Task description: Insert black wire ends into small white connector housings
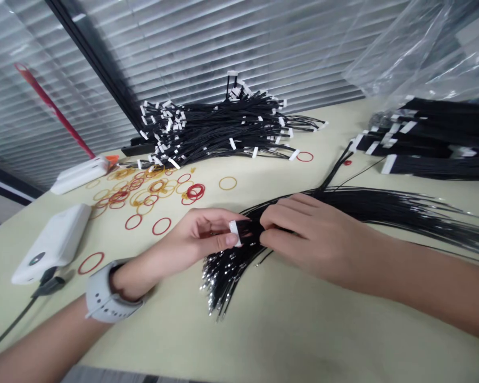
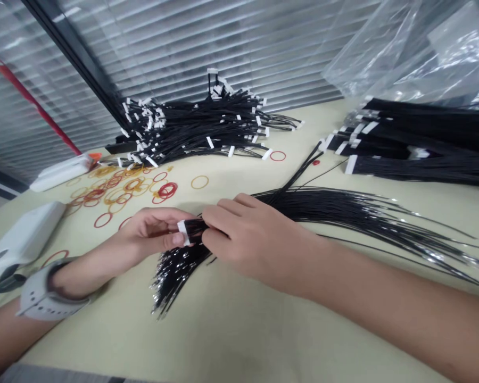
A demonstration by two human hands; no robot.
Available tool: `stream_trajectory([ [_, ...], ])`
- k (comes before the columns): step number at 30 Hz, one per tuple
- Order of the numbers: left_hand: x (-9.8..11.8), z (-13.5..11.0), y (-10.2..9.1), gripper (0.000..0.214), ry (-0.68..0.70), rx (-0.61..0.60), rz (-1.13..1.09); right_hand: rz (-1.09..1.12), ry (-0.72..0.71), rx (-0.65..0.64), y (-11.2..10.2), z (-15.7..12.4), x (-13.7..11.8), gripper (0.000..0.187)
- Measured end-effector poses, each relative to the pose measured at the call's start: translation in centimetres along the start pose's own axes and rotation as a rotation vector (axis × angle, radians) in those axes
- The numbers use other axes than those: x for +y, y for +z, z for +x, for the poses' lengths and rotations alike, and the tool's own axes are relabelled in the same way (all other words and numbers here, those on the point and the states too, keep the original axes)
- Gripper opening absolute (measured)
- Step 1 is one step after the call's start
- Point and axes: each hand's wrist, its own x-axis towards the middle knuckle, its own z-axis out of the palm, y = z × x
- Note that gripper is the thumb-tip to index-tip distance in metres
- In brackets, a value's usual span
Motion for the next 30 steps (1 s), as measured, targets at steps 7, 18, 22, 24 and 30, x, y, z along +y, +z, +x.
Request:
stream_trajectory([
  [7, 0.0, -0.1, 0.0, 0.021, -0.001, 0.007, 0.063, 0.0, 0.051, 0.048, 0.9, -0.1, -0.5, 0.015],
  [18, 0.1, -0.1, 0.0, 0.023, -0.007, -0.006, 0.022, 0.094, 0.267, 0.288, 0.4, -0.2, -1.5, 0.013],
  [22, 0.3, 0.0, 0.3, 0.023, -0.023, 0.017, -0.001, 0.03, 0.169, 0.21, 0.4, -0.1, -2.0, 0.022],
  [24, 0.4, 0.0, 0.4, 0.023, -0.037, 0.028, -0.008, 0.009, 0.149, 0.166, 0.5, 0.1, -2.2, 0.026],
  [30, 0.4, -0.1, 0.6, 0.024, -0.063, 0.044, 0.012, 0.028, 0.125, 0.143, 0.5, 0.2, -2.2, 0.03],
])
